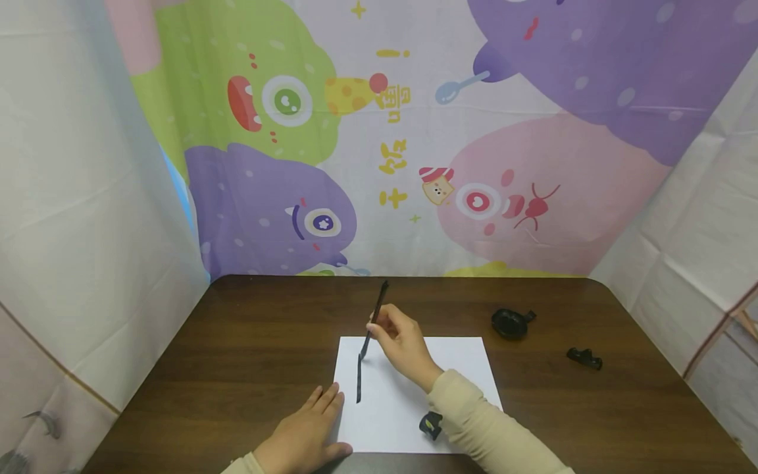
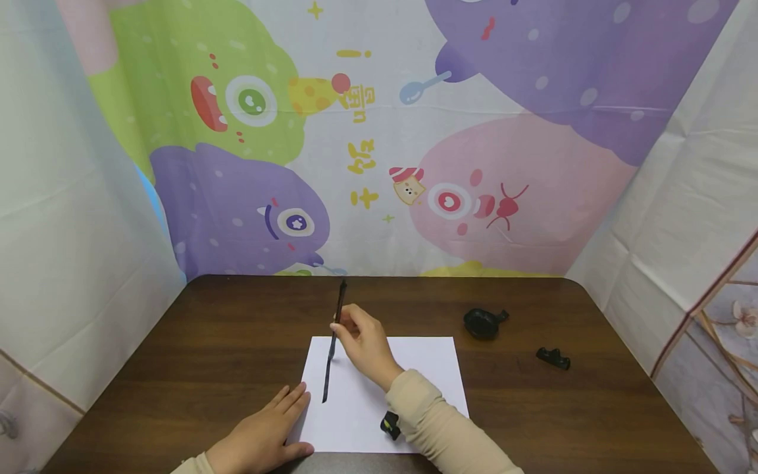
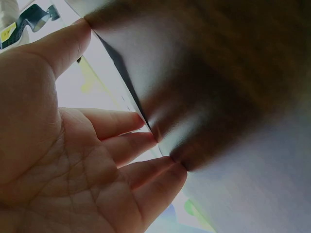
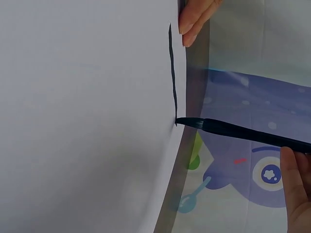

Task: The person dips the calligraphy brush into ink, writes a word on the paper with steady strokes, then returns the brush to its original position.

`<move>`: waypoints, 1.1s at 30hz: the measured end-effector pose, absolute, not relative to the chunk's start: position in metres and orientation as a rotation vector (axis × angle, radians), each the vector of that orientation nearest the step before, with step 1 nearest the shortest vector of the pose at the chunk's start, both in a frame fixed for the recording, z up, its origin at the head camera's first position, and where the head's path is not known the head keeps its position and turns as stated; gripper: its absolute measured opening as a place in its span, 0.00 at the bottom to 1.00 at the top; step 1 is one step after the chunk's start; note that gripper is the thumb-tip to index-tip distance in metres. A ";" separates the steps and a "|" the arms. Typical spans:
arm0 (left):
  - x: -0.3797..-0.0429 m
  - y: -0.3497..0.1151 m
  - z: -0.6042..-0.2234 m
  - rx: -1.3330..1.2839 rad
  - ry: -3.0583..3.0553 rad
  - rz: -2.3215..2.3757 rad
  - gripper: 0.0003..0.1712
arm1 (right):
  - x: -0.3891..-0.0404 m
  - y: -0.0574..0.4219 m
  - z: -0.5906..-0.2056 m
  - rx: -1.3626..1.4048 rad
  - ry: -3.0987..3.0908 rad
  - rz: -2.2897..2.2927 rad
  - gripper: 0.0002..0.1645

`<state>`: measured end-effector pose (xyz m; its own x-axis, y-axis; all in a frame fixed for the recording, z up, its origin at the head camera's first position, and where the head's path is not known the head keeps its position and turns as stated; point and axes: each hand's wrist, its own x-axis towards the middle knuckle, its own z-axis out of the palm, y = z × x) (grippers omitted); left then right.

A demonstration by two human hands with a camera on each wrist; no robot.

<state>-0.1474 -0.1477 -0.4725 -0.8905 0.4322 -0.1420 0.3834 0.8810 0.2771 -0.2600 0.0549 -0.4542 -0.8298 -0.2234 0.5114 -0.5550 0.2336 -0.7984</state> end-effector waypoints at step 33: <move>-0.148 -0.146 -0.472 0.621 2.852 0.353 0.50 | -0.250 0.065 -0.453 0.813 -2.307 1.484 0.08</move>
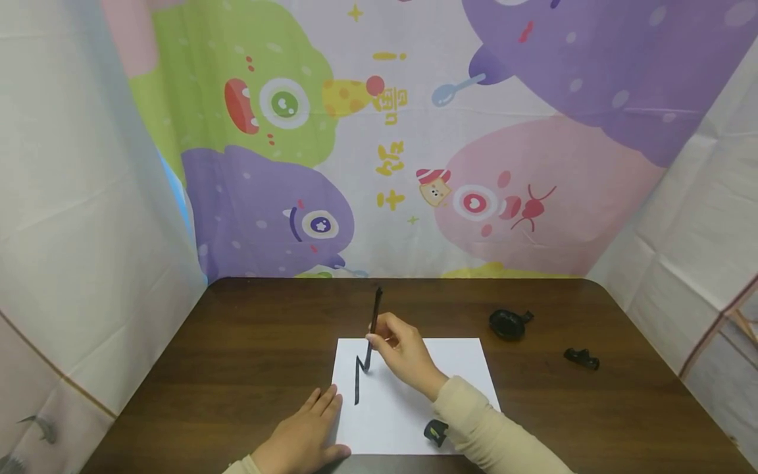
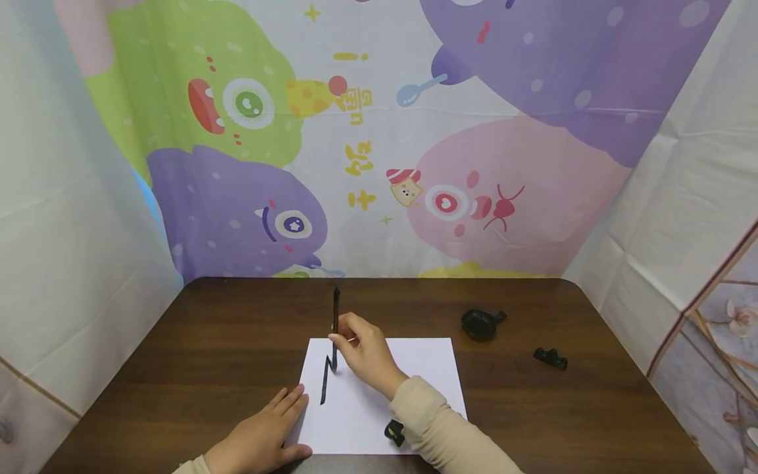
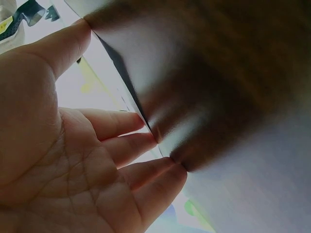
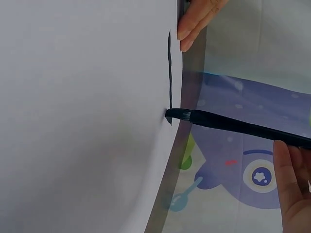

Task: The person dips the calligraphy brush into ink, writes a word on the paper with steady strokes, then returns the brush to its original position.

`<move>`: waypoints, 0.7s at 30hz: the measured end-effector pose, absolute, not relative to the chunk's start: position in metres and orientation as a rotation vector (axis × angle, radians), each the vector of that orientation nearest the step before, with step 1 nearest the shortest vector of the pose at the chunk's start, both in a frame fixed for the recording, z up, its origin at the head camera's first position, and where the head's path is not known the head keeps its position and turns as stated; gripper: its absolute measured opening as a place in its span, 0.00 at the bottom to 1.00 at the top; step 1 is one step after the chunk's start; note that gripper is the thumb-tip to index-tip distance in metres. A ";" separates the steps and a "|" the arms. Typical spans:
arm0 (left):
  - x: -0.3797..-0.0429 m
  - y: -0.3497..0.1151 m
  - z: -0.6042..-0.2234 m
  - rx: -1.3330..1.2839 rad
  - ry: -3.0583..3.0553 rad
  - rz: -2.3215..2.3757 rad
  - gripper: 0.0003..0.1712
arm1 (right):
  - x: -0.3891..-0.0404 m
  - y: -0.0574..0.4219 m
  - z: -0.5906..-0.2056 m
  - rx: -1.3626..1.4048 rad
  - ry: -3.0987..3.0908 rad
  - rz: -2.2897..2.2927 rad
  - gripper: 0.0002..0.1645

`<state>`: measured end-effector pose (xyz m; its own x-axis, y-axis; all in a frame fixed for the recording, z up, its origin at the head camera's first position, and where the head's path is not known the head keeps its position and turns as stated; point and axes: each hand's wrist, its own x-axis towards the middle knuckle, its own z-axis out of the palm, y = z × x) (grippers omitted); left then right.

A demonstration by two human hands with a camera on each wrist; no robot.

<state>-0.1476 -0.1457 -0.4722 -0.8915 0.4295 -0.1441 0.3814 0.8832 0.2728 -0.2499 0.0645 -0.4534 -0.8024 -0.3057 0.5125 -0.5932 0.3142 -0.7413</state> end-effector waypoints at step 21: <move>-0.149 -0.147 -0.475 0.637 2.869 0.346 0.50 | -0.237 0.070 -0.449 0.870 -2.300 1.513 0.05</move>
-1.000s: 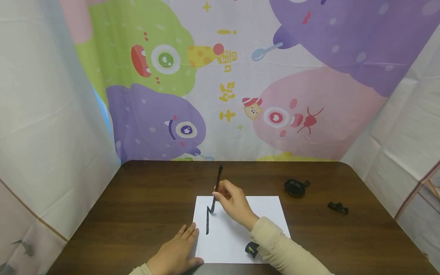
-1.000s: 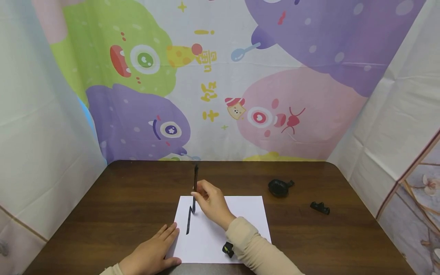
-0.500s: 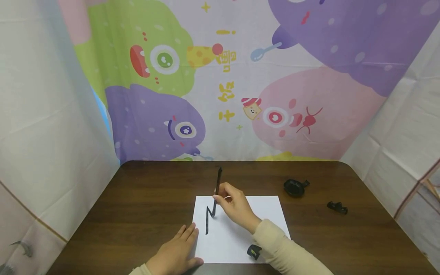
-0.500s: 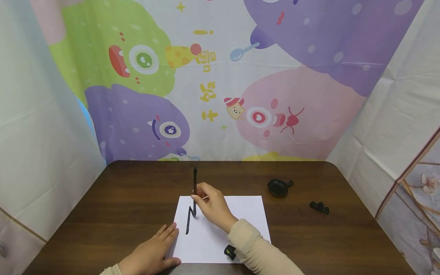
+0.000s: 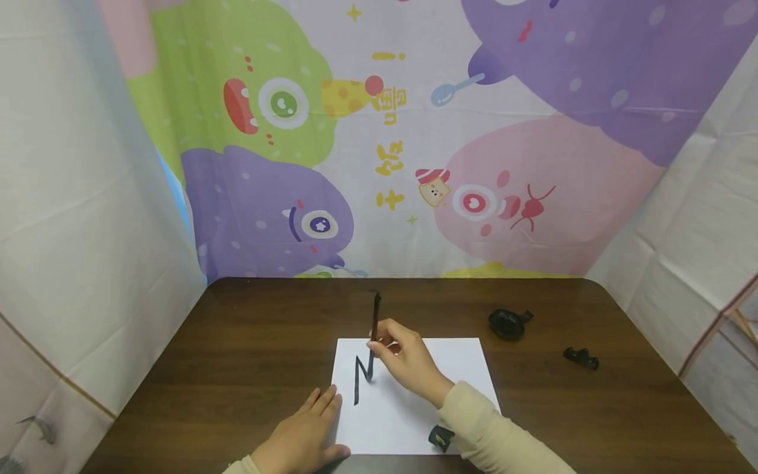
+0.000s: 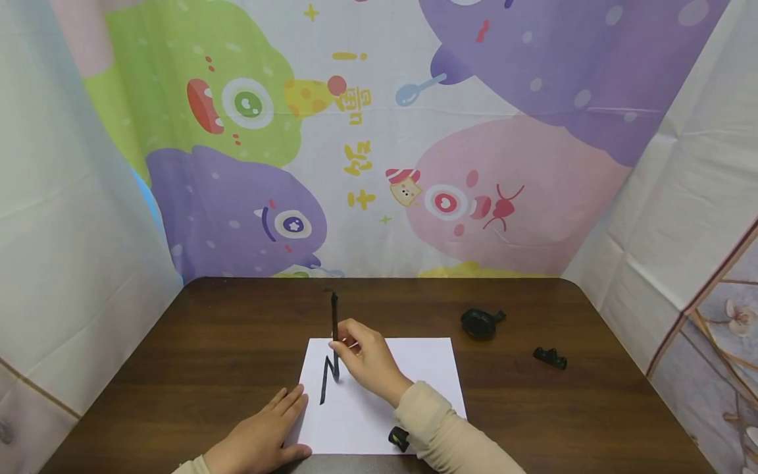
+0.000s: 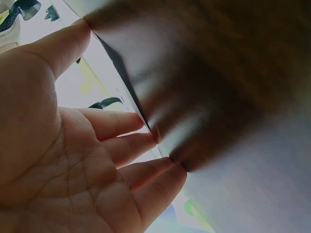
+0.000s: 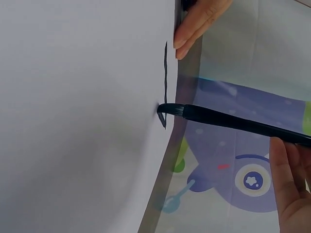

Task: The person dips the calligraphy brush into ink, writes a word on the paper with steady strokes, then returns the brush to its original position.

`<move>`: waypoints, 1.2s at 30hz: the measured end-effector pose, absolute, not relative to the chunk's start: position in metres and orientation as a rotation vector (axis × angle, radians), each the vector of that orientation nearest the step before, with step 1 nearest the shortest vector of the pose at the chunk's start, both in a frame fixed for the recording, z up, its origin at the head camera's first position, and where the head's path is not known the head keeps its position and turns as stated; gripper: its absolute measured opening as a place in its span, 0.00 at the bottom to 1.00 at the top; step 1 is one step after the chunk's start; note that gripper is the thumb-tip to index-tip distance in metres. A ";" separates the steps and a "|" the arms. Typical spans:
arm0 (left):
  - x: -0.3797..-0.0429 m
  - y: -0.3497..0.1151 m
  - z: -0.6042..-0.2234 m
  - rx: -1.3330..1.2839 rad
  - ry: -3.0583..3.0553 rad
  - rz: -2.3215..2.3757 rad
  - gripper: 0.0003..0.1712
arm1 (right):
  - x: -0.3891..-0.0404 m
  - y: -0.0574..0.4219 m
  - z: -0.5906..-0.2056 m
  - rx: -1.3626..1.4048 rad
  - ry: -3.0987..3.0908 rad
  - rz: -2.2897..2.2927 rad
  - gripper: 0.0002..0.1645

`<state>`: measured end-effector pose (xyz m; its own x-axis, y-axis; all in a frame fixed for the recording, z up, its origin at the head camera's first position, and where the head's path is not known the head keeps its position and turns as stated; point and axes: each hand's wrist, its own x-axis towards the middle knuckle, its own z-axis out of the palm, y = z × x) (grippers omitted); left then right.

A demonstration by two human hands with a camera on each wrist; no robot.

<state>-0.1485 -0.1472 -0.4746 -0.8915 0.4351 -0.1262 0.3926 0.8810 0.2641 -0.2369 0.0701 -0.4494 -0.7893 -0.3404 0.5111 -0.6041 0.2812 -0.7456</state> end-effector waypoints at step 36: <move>-0.148 -0.145 -0.474 0.601 2.860 0.348 0.50 | -0.223 0.082 -0.447 0.935 -2.300 1.573 0.06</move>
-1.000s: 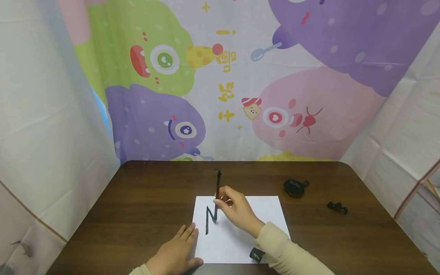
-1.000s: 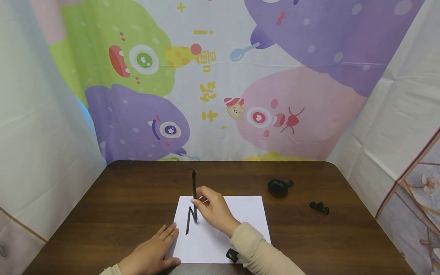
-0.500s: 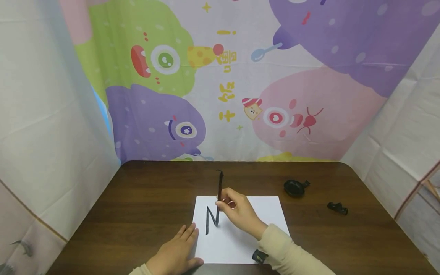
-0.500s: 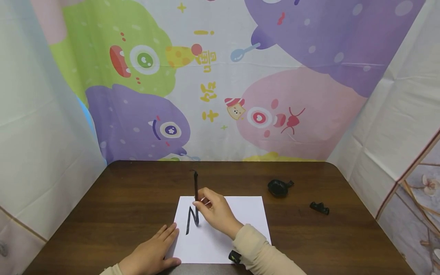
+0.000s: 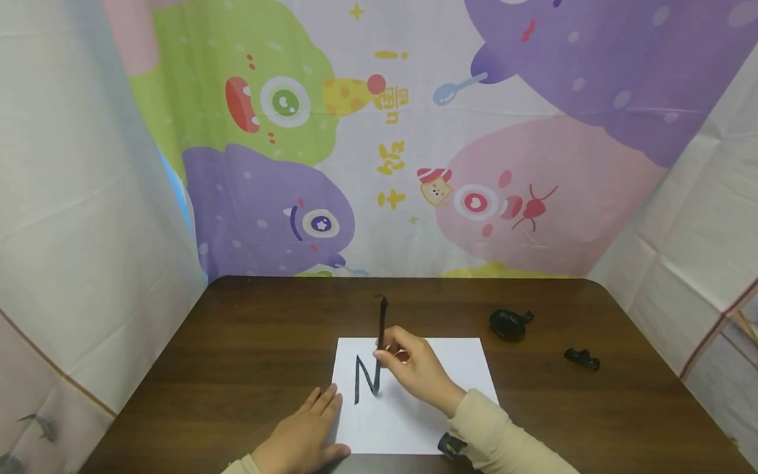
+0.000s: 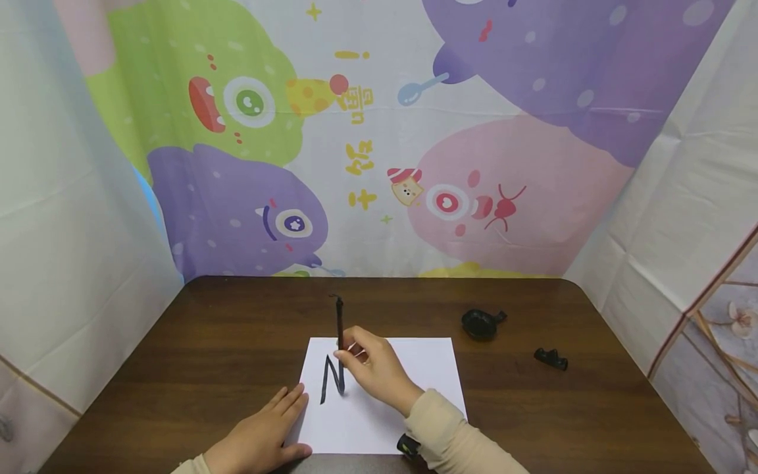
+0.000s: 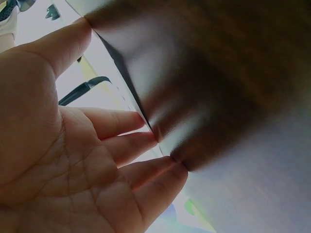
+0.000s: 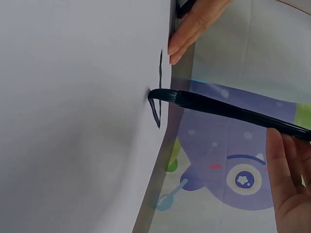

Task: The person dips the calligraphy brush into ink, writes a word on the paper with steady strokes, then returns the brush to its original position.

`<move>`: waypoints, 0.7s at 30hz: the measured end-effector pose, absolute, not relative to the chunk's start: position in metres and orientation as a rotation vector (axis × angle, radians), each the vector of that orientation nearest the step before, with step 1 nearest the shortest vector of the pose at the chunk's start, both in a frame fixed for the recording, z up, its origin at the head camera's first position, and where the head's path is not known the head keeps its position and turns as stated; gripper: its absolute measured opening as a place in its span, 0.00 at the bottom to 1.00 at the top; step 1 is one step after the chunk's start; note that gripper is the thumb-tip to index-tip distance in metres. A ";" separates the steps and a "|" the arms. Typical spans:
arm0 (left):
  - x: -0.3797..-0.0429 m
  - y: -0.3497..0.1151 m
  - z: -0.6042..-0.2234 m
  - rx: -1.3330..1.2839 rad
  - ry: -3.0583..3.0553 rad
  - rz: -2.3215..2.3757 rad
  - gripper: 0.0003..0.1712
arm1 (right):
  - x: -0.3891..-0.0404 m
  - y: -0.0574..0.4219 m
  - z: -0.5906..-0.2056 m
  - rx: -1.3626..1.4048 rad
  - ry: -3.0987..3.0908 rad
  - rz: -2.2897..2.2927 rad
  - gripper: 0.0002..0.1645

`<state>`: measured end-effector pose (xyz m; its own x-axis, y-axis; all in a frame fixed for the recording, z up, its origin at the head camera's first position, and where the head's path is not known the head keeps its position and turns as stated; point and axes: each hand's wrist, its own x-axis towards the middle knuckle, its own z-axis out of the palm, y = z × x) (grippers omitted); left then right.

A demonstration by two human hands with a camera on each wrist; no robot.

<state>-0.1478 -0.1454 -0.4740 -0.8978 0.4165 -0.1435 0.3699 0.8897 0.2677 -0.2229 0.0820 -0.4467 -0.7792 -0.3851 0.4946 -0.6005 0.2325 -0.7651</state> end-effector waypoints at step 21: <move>-0.145 -0.147 -0.473 0.637 2.895 0.369 0.49 | -0.218 0.088 -0.445 0.956 -2.306 1.599 0.06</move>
<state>-0.1451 -0.1467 -0.4725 -0.8977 0.4298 -0.0966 0.3918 0.8792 0.2710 -0.2179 0.0876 -0.4454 -0.7780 -0.4025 0.4824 -0.5928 0.2162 -0.7758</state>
